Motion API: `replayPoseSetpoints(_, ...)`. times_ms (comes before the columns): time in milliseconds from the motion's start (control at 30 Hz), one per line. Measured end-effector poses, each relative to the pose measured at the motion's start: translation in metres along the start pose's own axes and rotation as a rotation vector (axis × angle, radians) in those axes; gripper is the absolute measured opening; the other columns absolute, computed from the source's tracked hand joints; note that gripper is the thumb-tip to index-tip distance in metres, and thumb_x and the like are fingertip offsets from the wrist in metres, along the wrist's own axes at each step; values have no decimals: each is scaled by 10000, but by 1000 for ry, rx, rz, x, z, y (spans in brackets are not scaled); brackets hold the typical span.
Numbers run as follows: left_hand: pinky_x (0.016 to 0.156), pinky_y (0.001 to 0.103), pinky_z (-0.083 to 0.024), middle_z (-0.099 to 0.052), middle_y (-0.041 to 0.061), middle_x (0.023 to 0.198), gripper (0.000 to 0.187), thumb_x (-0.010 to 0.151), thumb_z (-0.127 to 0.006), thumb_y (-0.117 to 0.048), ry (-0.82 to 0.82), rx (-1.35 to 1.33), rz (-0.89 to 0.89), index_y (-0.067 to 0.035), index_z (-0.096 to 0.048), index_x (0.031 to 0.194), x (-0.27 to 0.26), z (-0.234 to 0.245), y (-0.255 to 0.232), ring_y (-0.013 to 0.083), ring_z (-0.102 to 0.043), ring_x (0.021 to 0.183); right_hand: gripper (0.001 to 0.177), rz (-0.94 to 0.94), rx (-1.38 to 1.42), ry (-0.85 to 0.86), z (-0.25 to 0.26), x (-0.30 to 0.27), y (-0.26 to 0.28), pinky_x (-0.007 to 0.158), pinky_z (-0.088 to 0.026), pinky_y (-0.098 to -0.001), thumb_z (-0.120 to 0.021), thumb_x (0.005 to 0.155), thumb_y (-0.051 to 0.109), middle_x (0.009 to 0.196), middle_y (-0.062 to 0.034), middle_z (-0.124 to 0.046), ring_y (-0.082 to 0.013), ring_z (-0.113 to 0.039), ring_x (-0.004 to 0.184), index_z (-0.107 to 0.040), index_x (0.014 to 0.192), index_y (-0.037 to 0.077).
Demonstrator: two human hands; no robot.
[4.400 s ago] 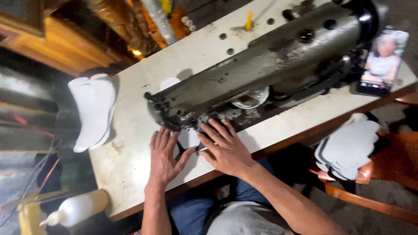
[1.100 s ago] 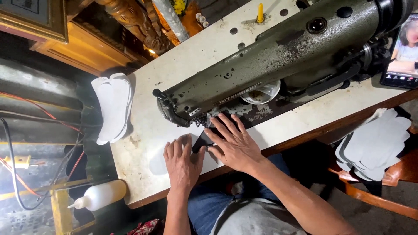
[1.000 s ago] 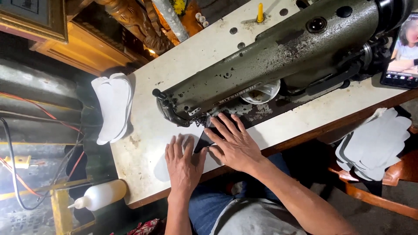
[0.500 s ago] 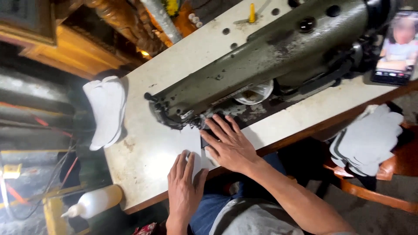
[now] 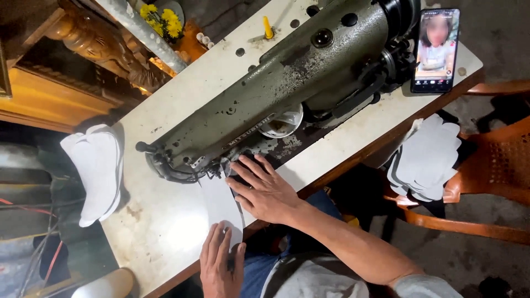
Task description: Sewing white shoe insole components using an industrial sewing machine on a workbench.
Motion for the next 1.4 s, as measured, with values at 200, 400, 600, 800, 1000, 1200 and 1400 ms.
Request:
replayPoseSetpoints(200,1129,440,-467,-655,94,1421,406,888,-740,-215,-14,-20,11,-84,-692,1270,-6,-3,0,295,-554,1410,495,4,-9,-18,1,-1,1,1291,-94,-549,-440,1071,370,1671,-142,-342,-330,-219,1576,-515,1516,165)
replayPoseSetpoints(400,1102,469,-485,-636,97,1450,492,845,-791,-244,38,-52,57,-101,-681,1303,-10,-5,7,300,-542,1415,488,8,-26,-34,0,-1,0,1291,-112,-548,-451,1067,362,1666,-149,-353,-332,-234,1572,-523,1510,171)
replayPoseSetpoints(600,1096,460,-493,-663,87,1413,411,863,-769,-213,9,-48,35,-94,-705,1251,-8,-3,6,297,-565,1397,478,14,-28,-47,1,-1,0,1288,-130,-551,-472,1063,350,1651,-156,-380,-340,-260,1562,-539,1498,164)
replayPoseSetpoints(800,1086,446,-515,-688,103,1369,350,848,-782,-182,-46,-49,25,-83,-737,1181,-6,0,7,303,-600,1360,486,8,-32,-27,1,0,0,1287,-117,-549,-455,1066,368,1658,-149,-367,-333,-243,1568,-532,1504,173)
replayPoseSetpoints(1000,1110,484,-500,-652,119,1419,379,847,-781,-182,-65,-12,40,-106,-730,1215,-6,1,11,339,-570,1392,486,16,-35,-21,0,0,-1,1287,-114,-556,-461,1065,358,1661,-156,-358,-339,-235,1571,-522,1509,169)
replayPoseSetpoints(1200,1128,514,-469,-606,116,1479,419,864,-770,-216,-43,6,46,-141,-697,1270,-7,-3,16,350,-519,1441,485,3,-13,-5,-1,0,-1,1291,-98,-550,-459,1064,356,1667,-150,-347,-328,-216,1578,-522,1507,169)
replayPoseSetpoints(1400,1114,542,-466,-581,101,1511,465,857,-778,-246,-23,41,59,-181,-677,1306,-8,-9,24,349,-496,1462,475,5,-12,-13,2,1,0,1290,-103,-549,-447,1073,359,1665,-152,-352,-331,-222,1576,-536,1498,168)
Point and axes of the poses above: each hand's wrist, its own x-axis towards the middle knuckle, its own z-axis out of the back of the hand, y = z × x, the point moved 1 cm from there along x, towards the middle knuckle
